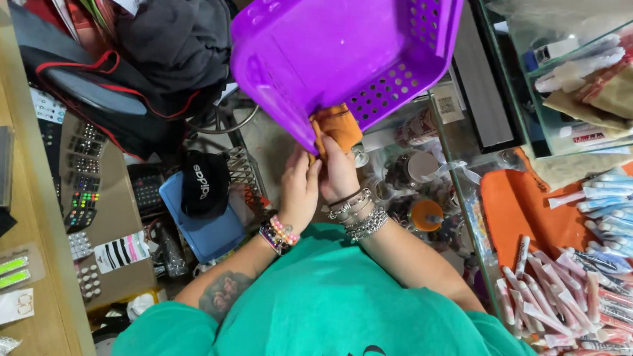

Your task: Cleaning small cylindrical items with a cloth and placing them into a purple basket

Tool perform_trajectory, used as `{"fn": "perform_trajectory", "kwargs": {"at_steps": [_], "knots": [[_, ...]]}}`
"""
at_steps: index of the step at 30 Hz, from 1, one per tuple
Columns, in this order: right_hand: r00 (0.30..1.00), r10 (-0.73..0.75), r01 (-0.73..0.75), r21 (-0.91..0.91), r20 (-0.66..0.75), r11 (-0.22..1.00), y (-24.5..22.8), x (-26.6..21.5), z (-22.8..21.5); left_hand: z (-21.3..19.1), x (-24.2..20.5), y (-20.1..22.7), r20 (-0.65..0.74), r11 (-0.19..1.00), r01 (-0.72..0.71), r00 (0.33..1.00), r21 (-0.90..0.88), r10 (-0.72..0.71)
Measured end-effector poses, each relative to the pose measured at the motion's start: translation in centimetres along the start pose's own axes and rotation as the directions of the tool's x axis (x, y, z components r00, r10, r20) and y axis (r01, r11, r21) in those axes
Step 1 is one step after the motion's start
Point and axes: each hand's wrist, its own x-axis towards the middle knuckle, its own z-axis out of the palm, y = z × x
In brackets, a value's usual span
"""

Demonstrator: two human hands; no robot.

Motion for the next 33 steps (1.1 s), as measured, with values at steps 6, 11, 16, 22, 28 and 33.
{"fn": "perform_trajectory", "kwargs": {"at_steps": [6,11,16,22,28,33], "knots": [[0.996,-0.075,0.074,-0.017,-0.044,0.997,4.3,3.8,-2.6,-0.1,0.2,-3.3,-0.114,0.981,-0.134,0.982,0.138,0.150],[0.982,-0.182,0.167,-0.228,-0.044,0.959,0.1,2.9,-3.1,-5.0,0.5,1.3,-0.183,0.909,-0.313,0.911,0.275,0.370],[0.937,-0.344,0.340,-0.360,0.055,0.869,-7.1,0.6,-4.3,-15.6,3.0,4.8,-0.450,0.882,-0.245,0.786,0.403,0.424],[0.852,-0.408,0.487,-0.213,0.328,0.847,-12.0,-0.3,-5.6,-17.7,5.4,2.1,0.468,0.962,0.268,0.857,-0.048,-0.215],[0.616,-0.650,0.778,-0.219,0.445,0.589,-13.2,1.6,-5.8,-14.8,1.7,-0.4,0.645,0.839,0.537,0.673,-0.089,-0.363],[0.918,-0.396,0.393,-0.101,-0.010,0.914,-9.1,-0.2,-5.0,-8.9,-2.7,-4.3,0.534,0.881,0.459,0.776,-0.114,-0.336]]}}
